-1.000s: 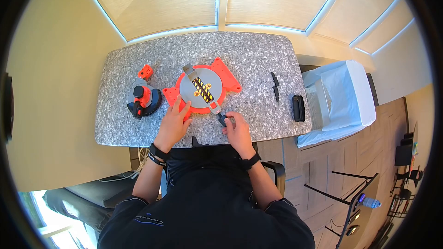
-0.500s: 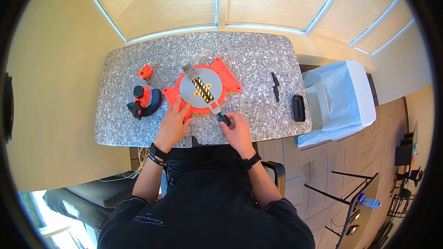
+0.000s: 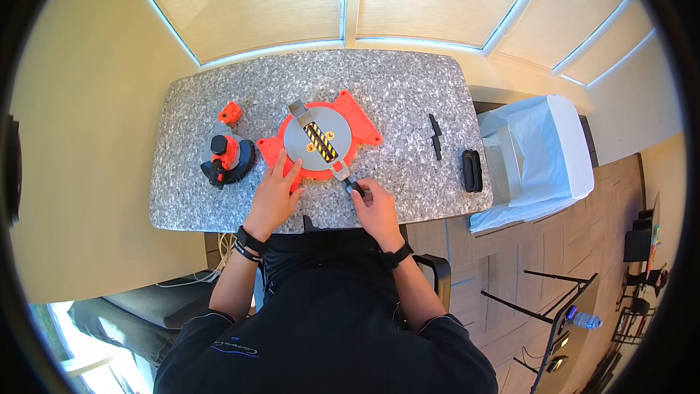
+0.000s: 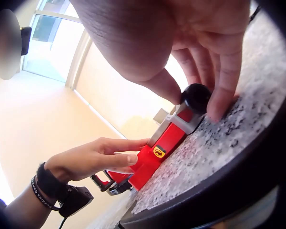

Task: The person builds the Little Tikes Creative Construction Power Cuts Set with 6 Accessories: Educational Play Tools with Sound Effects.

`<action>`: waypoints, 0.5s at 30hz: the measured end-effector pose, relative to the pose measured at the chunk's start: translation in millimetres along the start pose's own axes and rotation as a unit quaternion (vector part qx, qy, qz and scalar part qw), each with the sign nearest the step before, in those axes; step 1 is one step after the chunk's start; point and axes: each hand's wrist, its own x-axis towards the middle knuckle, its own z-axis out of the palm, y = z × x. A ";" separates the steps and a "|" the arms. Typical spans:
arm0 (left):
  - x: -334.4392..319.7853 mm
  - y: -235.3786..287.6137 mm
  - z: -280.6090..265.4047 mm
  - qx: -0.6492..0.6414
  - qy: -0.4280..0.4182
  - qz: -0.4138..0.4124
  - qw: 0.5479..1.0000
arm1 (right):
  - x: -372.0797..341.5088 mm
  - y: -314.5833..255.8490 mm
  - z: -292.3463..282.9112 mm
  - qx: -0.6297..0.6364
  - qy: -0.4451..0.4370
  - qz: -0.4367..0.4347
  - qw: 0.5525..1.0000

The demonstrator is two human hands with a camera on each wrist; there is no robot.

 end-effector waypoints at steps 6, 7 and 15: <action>-0.6 -0.2 0.3 -0.001 0.000 0.001 1.000 | -1.2 6.2 1.7 0.004 0.013 -0.003 1.000; -0.5 0.1 0.3 -0.001 0.000 0.001 1.000 | -1.3 6.7 1.6 -0.004 0.010 0.002 1.000; -0.6 0.0 1.2 0.005 -0.004 -0.001 1.000 | -2.7 4.2 3.0 -0.005 0.025 -0.032 0.999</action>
